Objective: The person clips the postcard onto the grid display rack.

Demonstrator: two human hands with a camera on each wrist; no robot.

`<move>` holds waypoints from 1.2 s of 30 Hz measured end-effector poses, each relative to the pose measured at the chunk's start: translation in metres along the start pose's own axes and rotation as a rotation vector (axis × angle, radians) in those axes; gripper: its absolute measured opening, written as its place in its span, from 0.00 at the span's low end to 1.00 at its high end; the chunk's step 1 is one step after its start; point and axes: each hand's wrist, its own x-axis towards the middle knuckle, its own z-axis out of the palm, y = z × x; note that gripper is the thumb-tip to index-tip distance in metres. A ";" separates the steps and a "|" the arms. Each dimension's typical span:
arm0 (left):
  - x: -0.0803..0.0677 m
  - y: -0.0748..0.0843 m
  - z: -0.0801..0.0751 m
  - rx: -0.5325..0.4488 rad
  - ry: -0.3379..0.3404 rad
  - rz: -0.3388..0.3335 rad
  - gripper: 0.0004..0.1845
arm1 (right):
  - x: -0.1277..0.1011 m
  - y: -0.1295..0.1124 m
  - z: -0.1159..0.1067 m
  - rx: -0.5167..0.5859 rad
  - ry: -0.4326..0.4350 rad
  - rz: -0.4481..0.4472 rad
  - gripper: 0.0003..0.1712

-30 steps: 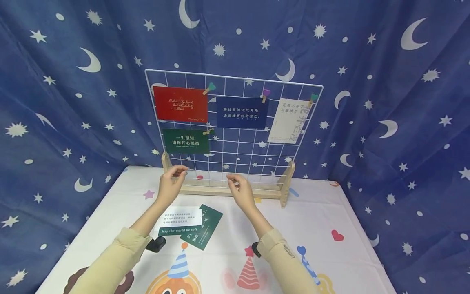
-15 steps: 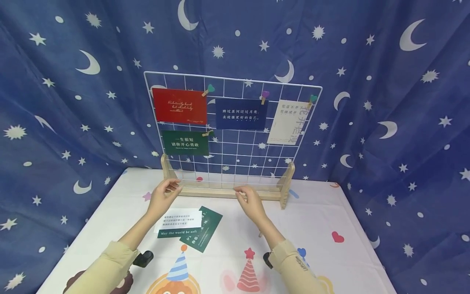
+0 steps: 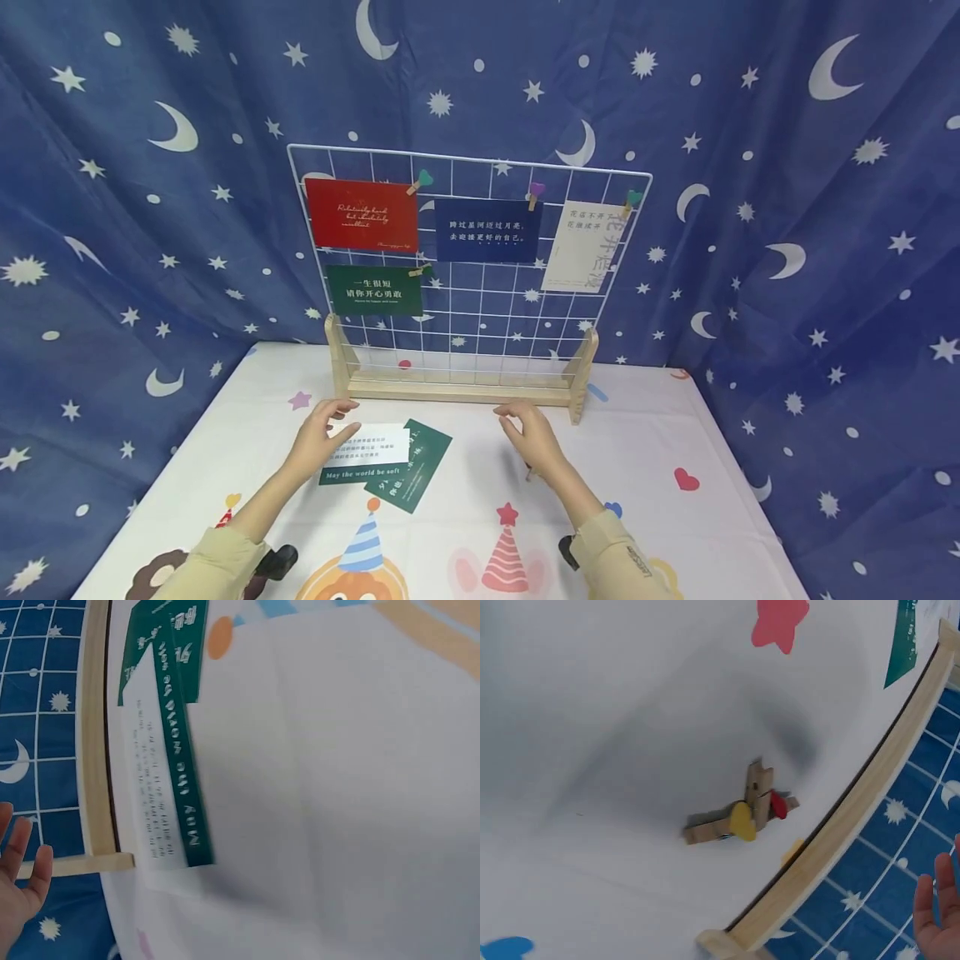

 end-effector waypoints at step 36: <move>-0.003 -0.058 -0.022 0.286 -0.211 -0.045 0.34 | -0.077 0.066 -0.044 -0.140 -0.044 0.144 0.09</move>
